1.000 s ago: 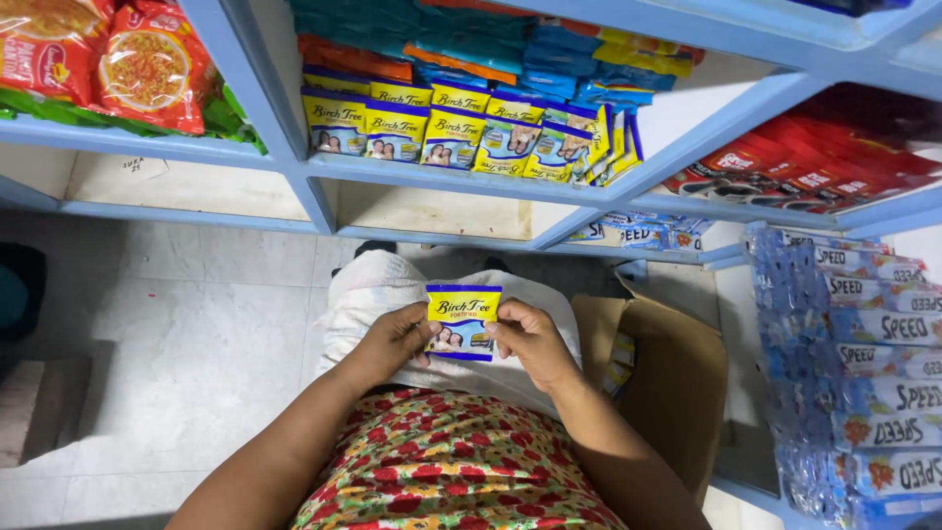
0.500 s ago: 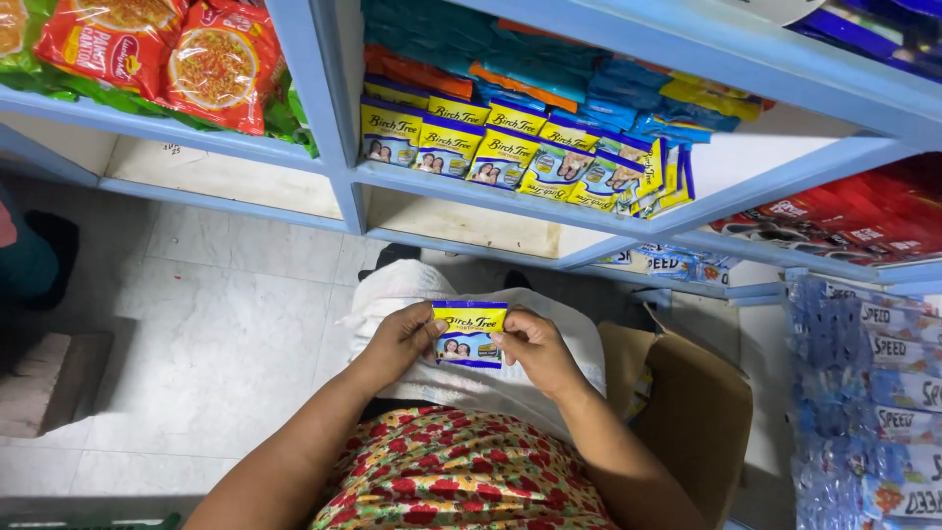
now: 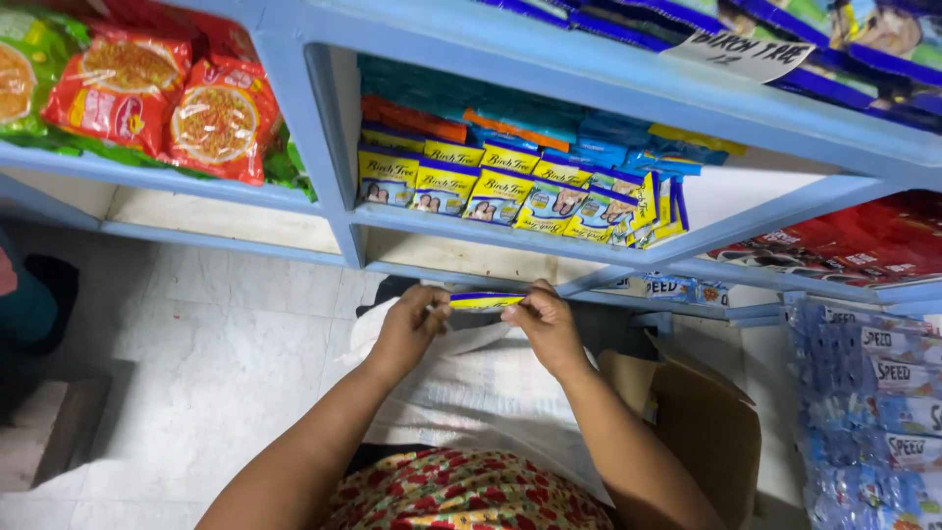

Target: The recorder is taking small packets from a cardboard box and arranging them neatly on grocery store shelves.

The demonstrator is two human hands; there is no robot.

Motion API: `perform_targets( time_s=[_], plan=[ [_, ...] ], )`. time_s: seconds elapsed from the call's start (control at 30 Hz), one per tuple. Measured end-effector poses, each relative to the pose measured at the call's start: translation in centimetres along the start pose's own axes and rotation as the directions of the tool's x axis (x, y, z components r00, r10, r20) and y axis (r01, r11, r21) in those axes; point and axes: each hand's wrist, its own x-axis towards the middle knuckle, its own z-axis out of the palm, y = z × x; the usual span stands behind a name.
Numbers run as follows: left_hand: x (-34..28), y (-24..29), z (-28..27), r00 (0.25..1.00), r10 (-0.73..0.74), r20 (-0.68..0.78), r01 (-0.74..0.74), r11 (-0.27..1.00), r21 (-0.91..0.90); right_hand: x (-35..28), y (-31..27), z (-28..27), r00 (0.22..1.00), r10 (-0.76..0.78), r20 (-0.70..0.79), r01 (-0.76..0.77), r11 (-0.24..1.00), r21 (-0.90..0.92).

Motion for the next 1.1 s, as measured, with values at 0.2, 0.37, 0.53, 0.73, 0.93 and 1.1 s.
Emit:
perform_targets(
  time_s=[0.2,0.37,0.53,0.73,0.93,1.1],
  plan=[
    [6.7,2.3,1.7,0.913,0.386,-0.134,-0.324,0.883,0.34,6.3,0.3,-1.0,0.966,-0.113,-0.233,0.1,0.993,-0.068],
    [10.8,3.8,2.3,0.905,0.396,-0.157,-0.244,0.784,0.571,11.8,5.1,-1.9,0.948,-0.121,-0.294,0.153,0.984,0.091],
    [14.1,2.5,2.3,0.887,0.437,-0.152,-0.233,0.706,0.669,13.7,5.7,-0.5,0.875,-0.314,-0.369,0.294,0.949,-0.111],
    [15.7,1.9,2.2,0.865,0.459,-0.201,-0.191,0.672,0.715,13.7,2.0,1.6,0.794,-0.415,-0.444,0.248,0.888,-0.387],
    [16.4,1.6,2.2,0.859,0.465,-0.213,-0.166,0.648,0.743,14.0,1.7,2.3,0.782,-0.42,-0.461,0.193,0.865,-0.462],
    [16.3,0.6,2.1,0.899,0.399,-0.181,-0.112,0.609,0.785,13.4,2.4,1.9,0.822,-0.397,-0.408,0.126,0.826,-0.55]
  ],
)
